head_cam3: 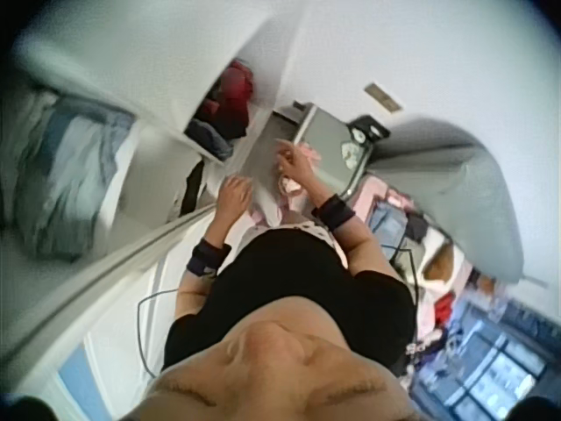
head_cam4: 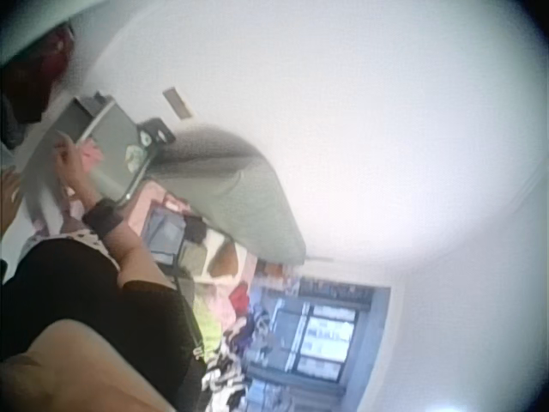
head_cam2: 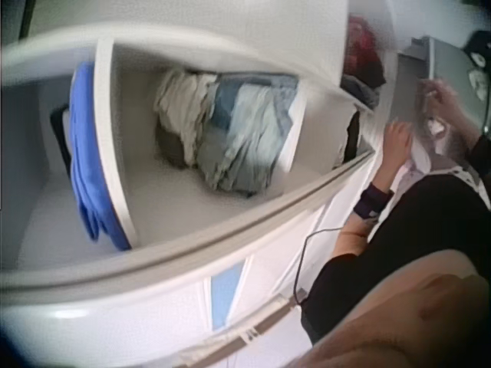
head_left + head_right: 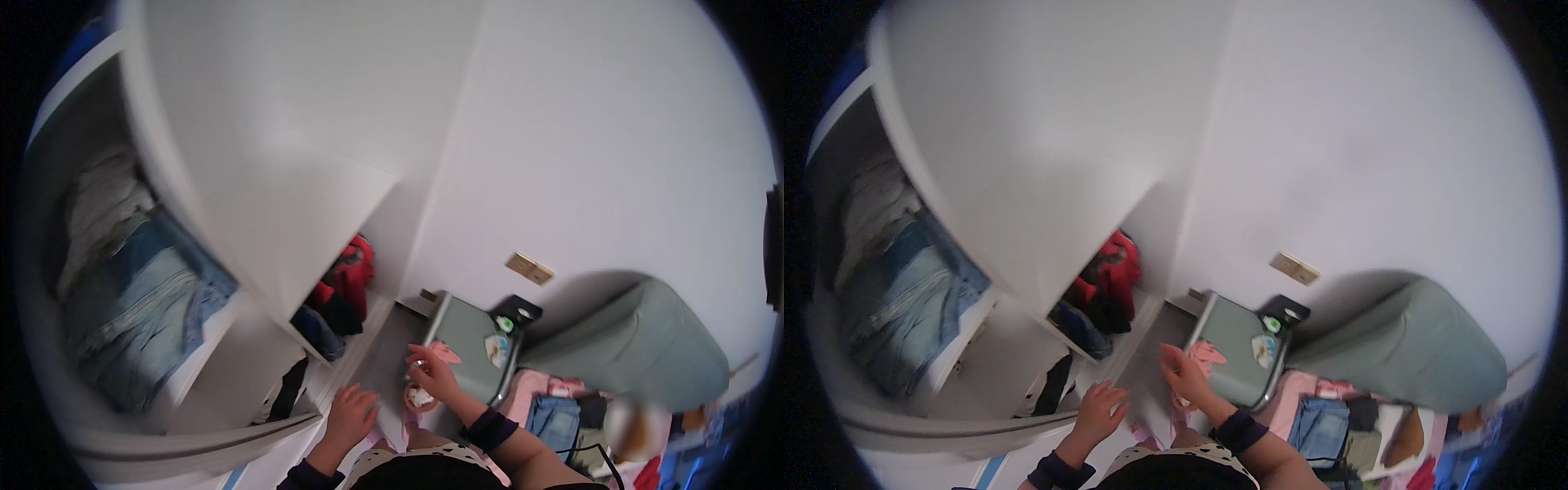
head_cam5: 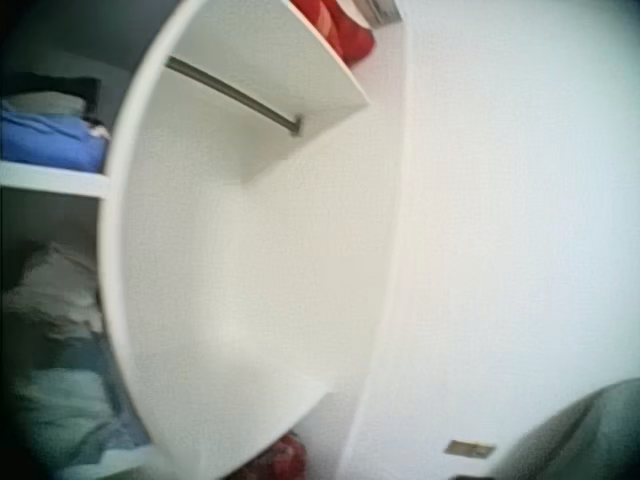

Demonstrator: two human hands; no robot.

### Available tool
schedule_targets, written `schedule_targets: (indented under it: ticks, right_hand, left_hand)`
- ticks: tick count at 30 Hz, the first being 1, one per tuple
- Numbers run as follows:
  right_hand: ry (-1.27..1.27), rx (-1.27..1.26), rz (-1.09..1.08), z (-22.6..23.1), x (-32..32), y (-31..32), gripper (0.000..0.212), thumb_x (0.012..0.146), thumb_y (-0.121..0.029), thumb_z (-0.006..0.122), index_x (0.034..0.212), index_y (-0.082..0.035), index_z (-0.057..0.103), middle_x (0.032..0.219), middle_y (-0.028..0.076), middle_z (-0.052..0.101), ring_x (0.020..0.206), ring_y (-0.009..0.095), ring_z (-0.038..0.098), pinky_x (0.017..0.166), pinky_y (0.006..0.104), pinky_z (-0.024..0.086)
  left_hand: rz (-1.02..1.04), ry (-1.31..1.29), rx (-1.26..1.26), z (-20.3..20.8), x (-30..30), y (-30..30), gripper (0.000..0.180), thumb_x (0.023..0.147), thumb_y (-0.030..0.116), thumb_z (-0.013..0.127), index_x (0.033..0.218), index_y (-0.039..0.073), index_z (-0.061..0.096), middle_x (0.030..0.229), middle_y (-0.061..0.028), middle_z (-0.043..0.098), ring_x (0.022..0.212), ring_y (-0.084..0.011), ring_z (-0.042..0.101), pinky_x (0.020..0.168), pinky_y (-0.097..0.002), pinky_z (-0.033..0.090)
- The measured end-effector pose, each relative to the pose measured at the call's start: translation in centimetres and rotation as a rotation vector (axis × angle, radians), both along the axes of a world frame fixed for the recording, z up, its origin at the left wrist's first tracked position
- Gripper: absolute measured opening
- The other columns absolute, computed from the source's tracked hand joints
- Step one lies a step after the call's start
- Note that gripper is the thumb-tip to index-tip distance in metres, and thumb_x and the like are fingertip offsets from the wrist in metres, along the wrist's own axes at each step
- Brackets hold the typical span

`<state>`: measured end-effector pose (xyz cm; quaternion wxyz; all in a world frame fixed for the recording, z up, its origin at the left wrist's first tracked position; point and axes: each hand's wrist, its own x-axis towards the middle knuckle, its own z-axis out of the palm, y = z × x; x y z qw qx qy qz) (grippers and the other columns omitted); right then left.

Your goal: The person wipes the surfaces and edges of a closet door and interior using a cloth, then picks up folded jeans from a bed and places them onto a closet shelf.

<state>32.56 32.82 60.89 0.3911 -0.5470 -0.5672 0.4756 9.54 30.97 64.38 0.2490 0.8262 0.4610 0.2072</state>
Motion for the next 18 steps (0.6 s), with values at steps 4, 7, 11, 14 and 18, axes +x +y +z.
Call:
schedule_targets:
  ticks: [4, 7, 11, 14, 18]
  right_hand:
    - [0.144, 0.007, -0.179, -0.6, 3.2, -2.0, 0.041, 0.084, -0.006, 0.049, 0.124, -0.008, 0.041, 0.097, 0.006, 0.055, 0.075, 0.013, 0.059, 0.067, 0.0254, 0.047]
    - [0.131, 0.027, -0.315, -2.0, 6.3, -4.7, 0.039, 0.085, -0.007, 0.05, 0.122, -0.008, 0.042, 0.099, 0.007, 0.056, 0.077, 0.015, 0.06, 0.067, 0.0264, 0.048]
    - [0.121, 0.029, -0.472, -2.3, 10.3, -8.9, 0.039, 0.084, -0.006, 0.049, 0.123, -0.008, 0.041, 0.1, 0.008, 0.056, 0.075, 0.015, 0.061, 0.066, 0.0272, 0.049]
    - [0.148, -0.034, -0.59, -2.2, 13.6, -12.6, 0.04, 0.084, -0.004, 0.048, 0.124, -0.008, 0.04, 0.101, 0.008, 0.055, 0.075, 0.015, 0.061, 0.066, 0.0257, 0.049]
    - [0.188, -0.062, -0.76, -4.2, 17.9, -18.0, 0.039, 0.083, -0.004, 0.049, 0.121, -0.007, 0.043, 0.098, 0.009, 0.056, 0.072, 0.014, 0.061, 0.063, 0.0254, 0.049]
  left_hand:
    - [-0.172, 0.008, -0.099, -1.6, 3.8, 0.7, 0.026, 0.077, 0.022, 0.059, 0.101, 0.012, 0.059, 0.101, -0.0052, 0.059, 0.109, -0.0288, 0.047, 0.096, -0.0471, 0.031]
    - [-0.307, 0.044, -0.152, -1.9, 7.0, 0.1, 0.027, 0.078, 0.023, 0.058, 0.102, 0.013, 0.058, 0.101, -0.0055, 0.059, 0.108, -0.0285, 0.047, 0.096, -0.047, 0.032]
    - [-0.489, 0.068, -0.131, -2.3, 11.0, -0.2, 0.027, 0.078, 0.025, 0.059, 0.102, 0.013, 0.059, 0.099, -0.0063, 0.06, 0.107, -0.029, 0.049, 0.095, -0.0473, 0.033]
    - [-0.628, 0.098, -0.134, -2.6, 14.4, -0.8, 0.027, 0.078, 0.024, 0.059, 0.101, 0.012, 0.059, 0.098, -0.0076, 0.06, 0.104, -0.0292, 0.05, 0.094, -0.0463, 0.034]
    - [-0.795, 0.122, -0.199, -1.8, 19.4, -2.6, 0.027, 0.077, 0.022, 0.059, 0.101, 0.009, 0.059, 0.097, -0.0108, 0.06, 0.099, -0.0296, 0.053, 0.088, -0.0422, 0.039]
